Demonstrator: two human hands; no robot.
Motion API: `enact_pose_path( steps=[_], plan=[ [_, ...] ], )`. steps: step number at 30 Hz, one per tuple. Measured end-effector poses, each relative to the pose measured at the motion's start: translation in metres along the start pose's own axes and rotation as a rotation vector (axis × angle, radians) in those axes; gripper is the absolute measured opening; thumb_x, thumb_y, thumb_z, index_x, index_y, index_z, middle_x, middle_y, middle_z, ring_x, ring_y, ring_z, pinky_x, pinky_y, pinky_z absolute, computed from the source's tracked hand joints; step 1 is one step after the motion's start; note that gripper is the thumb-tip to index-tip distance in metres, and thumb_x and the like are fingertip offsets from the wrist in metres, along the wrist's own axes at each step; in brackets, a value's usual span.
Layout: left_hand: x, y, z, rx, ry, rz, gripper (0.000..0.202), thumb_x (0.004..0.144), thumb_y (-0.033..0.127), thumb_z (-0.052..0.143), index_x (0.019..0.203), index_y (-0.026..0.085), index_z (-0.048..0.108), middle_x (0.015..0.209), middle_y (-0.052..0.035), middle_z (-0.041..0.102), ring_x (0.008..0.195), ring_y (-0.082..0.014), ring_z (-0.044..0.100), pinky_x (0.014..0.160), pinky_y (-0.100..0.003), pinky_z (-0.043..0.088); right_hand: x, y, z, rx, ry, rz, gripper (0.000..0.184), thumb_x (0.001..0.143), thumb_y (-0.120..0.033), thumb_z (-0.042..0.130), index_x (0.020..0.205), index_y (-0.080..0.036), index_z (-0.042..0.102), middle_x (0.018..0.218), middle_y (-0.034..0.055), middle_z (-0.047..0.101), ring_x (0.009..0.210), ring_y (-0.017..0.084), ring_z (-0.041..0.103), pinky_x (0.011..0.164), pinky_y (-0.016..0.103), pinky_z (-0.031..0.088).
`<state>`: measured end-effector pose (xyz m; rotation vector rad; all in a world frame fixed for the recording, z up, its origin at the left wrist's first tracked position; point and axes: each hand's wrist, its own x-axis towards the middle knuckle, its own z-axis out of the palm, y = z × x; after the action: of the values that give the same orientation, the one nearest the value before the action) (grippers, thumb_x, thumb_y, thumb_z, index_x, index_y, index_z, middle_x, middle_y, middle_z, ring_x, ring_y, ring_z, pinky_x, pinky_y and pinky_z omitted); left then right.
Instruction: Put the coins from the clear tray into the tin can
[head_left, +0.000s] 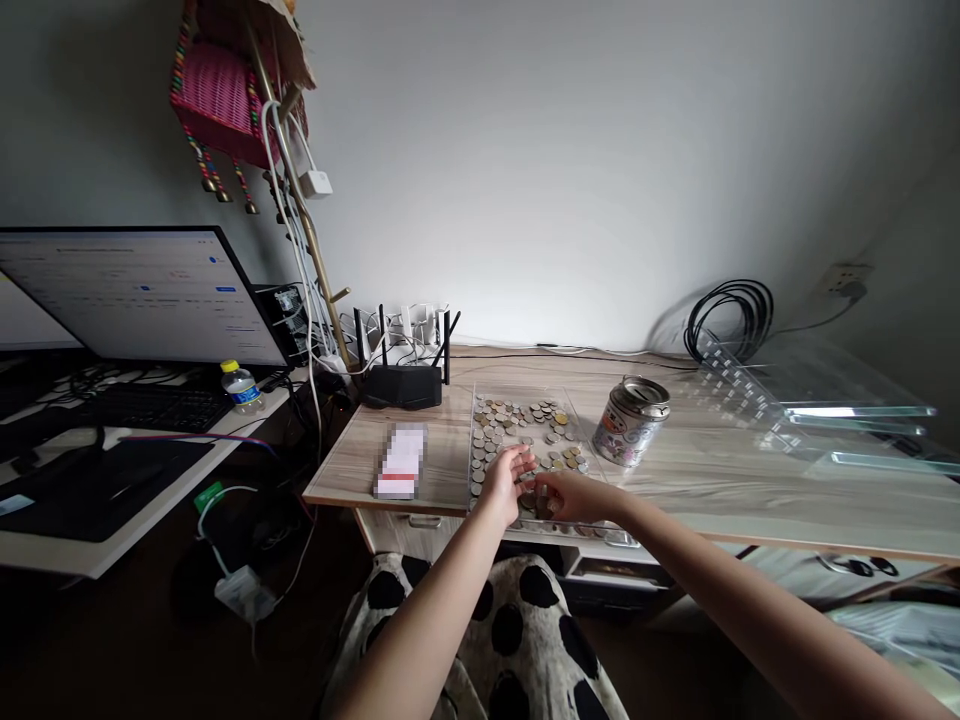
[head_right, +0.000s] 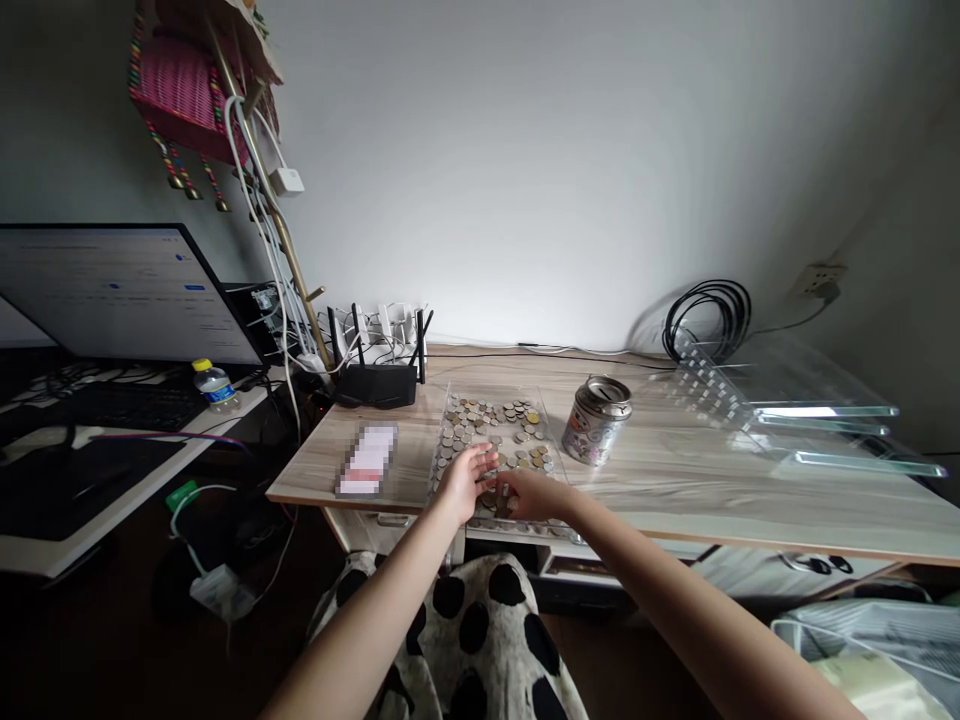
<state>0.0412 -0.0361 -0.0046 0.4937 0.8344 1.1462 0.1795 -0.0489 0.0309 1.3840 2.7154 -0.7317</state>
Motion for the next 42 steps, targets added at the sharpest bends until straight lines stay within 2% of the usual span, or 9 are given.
enact_pose_path(
  steps=[15, 19, 23, 28, 31, 33, 36, 39, 42],
  plan=[
    [0.000, 0.002, 0.001, -0.096, 0.006, -0.036, 0.022, 0.069, 0.026, 0.050, 0.086, 0.013, 0.056, 0.081, -0.0060, 0.058, 0.068, -0.0124, 0.054, 0.059, -0.023, 0.036, 0.014, 0.004, -0.005, 0.205, -0.107, -0.020, 0.014, 0.059, -0.021, 0.056, 0.069, -0.014, 0.062, 0.055, -0.0031, 0.054, 0.050, 0.007, 0.044, 0.046, 0.018, 0.034],
    [0.001, 0.005, 0.003, -0.102, -0.094, -0.277, 0.024, 0.075, 0.032, 0.044, 0.083, 0.012, 0.053, 0.076, -0.0088, 0.057, 0.067, -0.0165, 0.055, 0.061, -0.027, 0.038, 0.019, 0.003, -0.028, 0.414, 0.042, 0.039, 0.025, 0.066, -0.034, 0.053, 0.077, -0.013, 0.061, 0.063, 0.0006, 0.058, 0.052, 0.009, 0.050, 0.047, 0.020, 0.039],
    [-0.001, 0.007, 0.004, -0.196, -0.301, -0.343, 0.026, 0.078, 0.033, 0.040, 0.084, 0.011, 0.052, 0.072, -0.0106, 0.056, 0.071, -0.0203, 0.057, 0.065, -0.032, 0.043, 0.033, -0.006, -0.035, 0.265, 0.242, 0.086, 0.028, 0.067, -0.038, 0.052, 0.063, -0.012, 0.061, 0.052, -0.0007, 0.054, 0.050, 0.009, 0.047, 0.045, 0.019, 0.035],
    [0.004, 0.005, 0.001, -0.423, -0.114, -0.160, 0.016, 0.079, 0.021, 0.037, 0.077, 0.013, 0.051, 0.068, -0.0070, 0.056, 0.063, -0.0137, 0.056, 0.064, -0.027, 0.047, 0.041, -0.025, -0.020, 0.237, 0.318, 0.031, 0.035, 0.075, -0.039, 0.043, 0.068, -0.014, 0.066, 0.066, 0.0031, 0.063, 0.061, 0.013, 0.054, 0.053, 0.020, 0.040],
    [0.005, 0.005, -0.001, -0.454, -0.057, -0.129, 0.013, 0.077, 0.015, 0.038, 0.075, 0.012, 0.051, 0.071, -0.0089, 0.057, 0.069, -0.0149, 0.058, 0.064, -0.026, 0.049, 0.027, -0.025, -0.030, 0.193, 0.508, -0.010, 0.031, 0.076, -0.036, 0.043, 0.076, -0.018, 0.067, 0.088, 0.0051, 0.064, 0.072, 0.015, 0.057, 0.063, 0.023, 0.043],
    [0.004, 0.005, -0.001, -0.429, -0.031, -0.120, 0.012, 0.074, 0.008, 0.040, 0.075, 0.010, 0.052, 0.071, -0.0101, 0.058, 0.071, -0.0155, 0.059, 0.065, -0.025, 0.049, 0.008, -0.012, -0.052, 0.130, 0.698, 0.119, 0.030, 0.076, -0.037, 0.043, 0.082, -0.020, 0.067, 0.089, 0.0059, 0.064, 0.074, 0.017, 0.057, 0.065, 0.026, 0.044],
    [0.002, 0.004, -0.001, -0.373, -0.018, -0.071, 0.017, 0.069, -0.002, 0.038, 0.074, 0.008, 0.052, 0.070, -0.0110, 0.059, 0.069, -0.0146, 0.060, 0.066, -0.025, 0.049, -0.025, 0.024, -0.097, -0.053, 0.957, 0.536, 0.032, 0.074, -0.040, 0.045, 0.091, -0.021, 0.065, 0.084, 0.0096, 0.064, 0.075, 0.023, 0.056, 0.063, 0.033, 0.042],
    [0.000, 0.002, 0.001, -0.289, -0.038, -0.040, 0.020, 0.070, -0.004, 0.037, 0.076, 0.008, 0.052, 0.073, -0.0128, 0.060, 0.068, -0.0141, 0.061, 0.062, -0.023, 0.048, -0.047, 0.061, -0.130, -0.174, 0.940, 0.829, 0.026, 0.068, -0.035, 0.052, 0.084, -0.019, 0.066, 0.084, 0.0149, 0.062, 0.077, 0.030, 0.054, 0.060, 0.038, 0.039],
    [-0.001, 0.001, 0.001, -0.198, -0.056, -0.018, 0.013, 0.073, 0.001, 0.041, 0.077, 0.009, 0.051, 0.078, -0.0126, 0.062, 0.063, -0.0116, 0.060, 0.050, -0.017, 0.042, -0.051, 0.080, -0.139, -0.175, 0.837, 0.872, 0.018, 0.064, -0.029, 0.055, 0.075, -0.020, 0.067, 0.082, 0.0150, 0.062, 0.078, 0.031, 0.054, 0.059, 0.038, 0.039]
  ],
)
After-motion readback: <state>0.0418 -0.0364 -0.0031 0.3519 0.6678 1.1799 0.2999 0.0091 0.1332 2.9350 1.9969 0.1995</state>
